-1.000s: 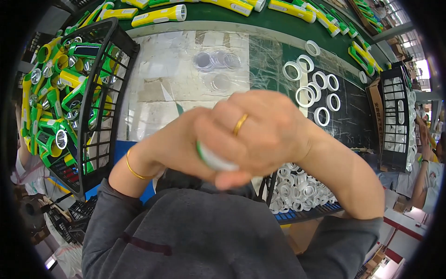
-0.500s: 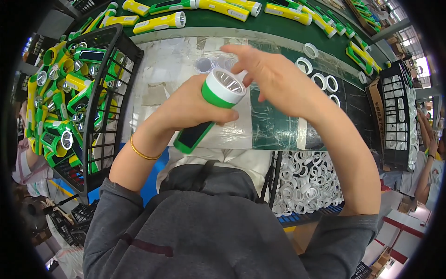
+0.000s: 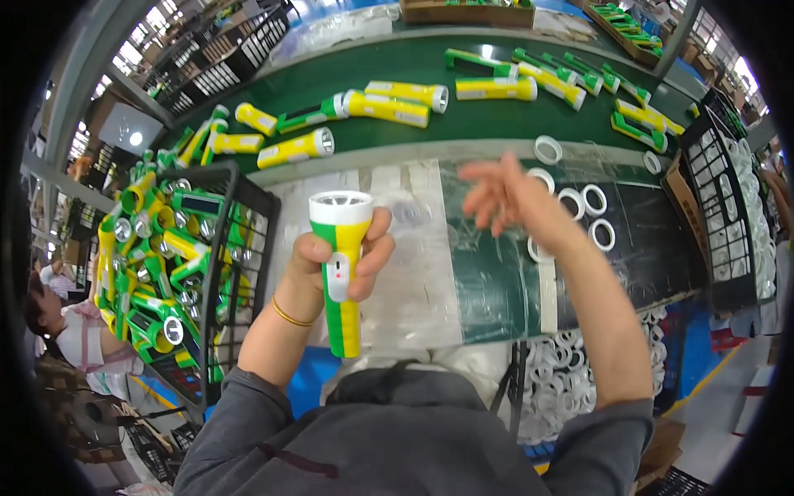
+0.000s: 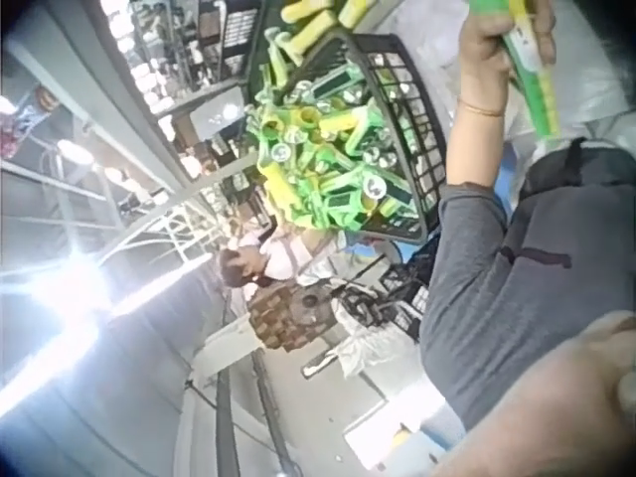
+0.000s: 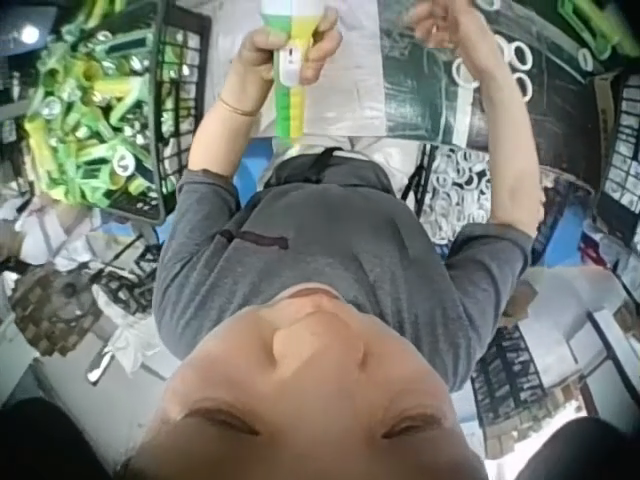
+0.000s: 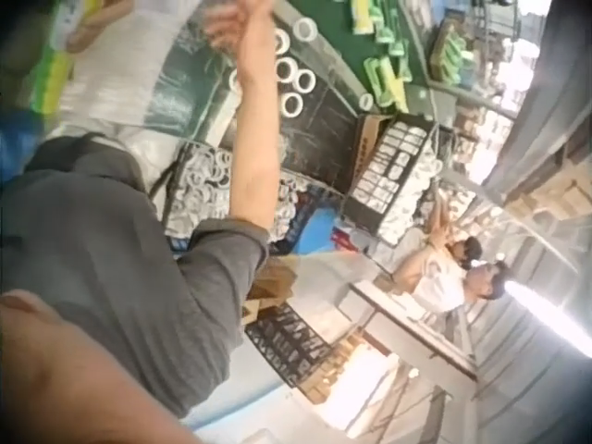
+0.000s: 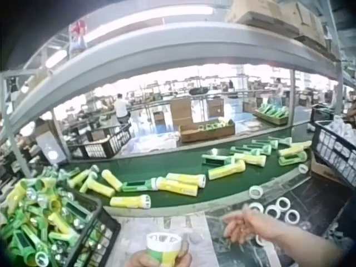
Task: Assembling solar-powered flashlight components by inserting lenses and screwing on front caps.
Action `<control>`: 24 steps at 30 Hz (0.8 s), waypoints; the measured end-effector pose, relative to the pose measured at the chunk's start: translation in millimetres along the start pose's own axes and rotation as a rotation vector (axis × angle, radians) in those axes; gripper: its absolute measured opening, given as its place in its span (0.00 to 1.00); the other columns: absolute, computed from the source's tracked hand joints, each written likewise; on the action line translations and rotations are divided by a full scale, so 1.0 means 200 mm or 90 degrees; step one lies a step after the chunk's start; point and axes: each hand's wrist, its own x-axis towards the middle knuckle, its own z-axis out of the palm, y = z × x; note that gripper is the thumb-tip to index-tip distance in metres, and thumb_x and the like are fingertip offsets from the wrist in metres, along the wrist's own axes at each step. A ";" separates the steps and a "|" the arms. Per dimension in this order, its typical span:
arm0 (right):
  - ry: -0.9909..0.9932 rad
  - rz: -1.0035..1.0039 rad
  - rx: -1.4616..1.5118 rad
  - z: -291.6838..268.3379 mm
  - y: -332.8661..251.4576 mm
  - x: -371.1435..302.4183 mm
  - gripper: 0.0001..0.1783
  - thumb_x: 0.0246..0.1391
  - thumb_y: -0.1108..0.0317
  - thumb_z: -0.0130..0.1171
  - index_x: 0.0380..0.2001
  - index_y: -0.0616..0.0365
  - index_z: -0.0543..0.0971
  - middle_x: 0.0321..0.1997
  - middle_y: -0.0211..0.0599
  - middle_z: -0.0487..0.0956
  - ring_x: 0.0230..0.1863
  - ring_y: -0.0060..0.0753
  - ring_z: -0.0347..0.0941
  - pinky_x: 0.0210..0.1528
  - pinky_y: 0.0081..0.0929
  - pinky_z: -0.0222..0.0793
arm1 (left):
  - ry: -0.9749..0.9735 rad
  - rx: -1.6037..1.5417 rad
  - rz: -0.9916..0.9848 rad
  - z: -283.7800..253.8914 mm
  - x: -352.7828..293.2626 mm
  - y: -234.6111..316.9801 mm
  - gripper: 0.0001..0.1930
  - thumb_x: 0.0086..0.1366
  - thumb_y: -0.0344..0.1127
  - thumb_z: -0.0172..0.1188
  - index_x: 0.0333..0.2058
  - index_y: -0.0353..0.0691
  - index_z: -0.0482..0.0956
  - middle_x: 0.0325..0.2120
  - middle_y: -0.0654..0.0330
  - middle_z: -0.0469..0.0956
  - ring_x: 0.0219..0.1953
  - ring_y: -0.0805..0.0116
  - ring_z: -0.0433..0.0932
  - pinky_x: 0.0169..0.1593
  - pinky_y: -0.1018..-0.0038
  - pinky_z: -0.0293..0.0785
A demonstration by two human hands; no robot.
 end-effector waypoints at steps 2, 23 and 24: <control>0.023 0.020 -0.068 0.01 0.13 -0.11 0.36 0.60 0.38 0.39 0.52 0.62 0.71 0.33 0.36 0.79 0.29 0.23 0.74 0.28 0.19 0.70 | -0.070 0.013 0.015 -0.05 0.06 0.04 0.27 0.48 0.38 0.66 0.43 0.33 0.65 0.29 0.49 0.73 0.25 0.57 0.80 0.29 0.71 0.80; 0.345 -0.266 -0.429 0.57 0.54 -0.43 0.08 0.43 0.77 0.63 0.30 0.58 0.79 0.30 0.38 0.78 0.31 0.42 0.75 0.33 0.31 0.71 | 0.558 1.723 -0.254 0.16 -0.20 0.68 0.19 0.54 0.36 0.59 0.45 0.37 0.73 0.47 0.49 0.72 0.51 0.49 0.70 0.52 0.60 0.69; 0.346 -0.257 -0.434 0.57 0.55 -0.43 0.08 0.43 0.77 0.63 0.30 0.58 0.79 0.30 0.38 0.78 0.31 0.42 0.75 0.33 0.31 0.71 | 0.666 1.673 -0.351 0.25 -0.34 0.69 0.18 0.55 0.31 0.57 0.46 0.36 0.71 0.48 0.46 0.71 0.52 0.47 0.69 0.52 0.59 0.68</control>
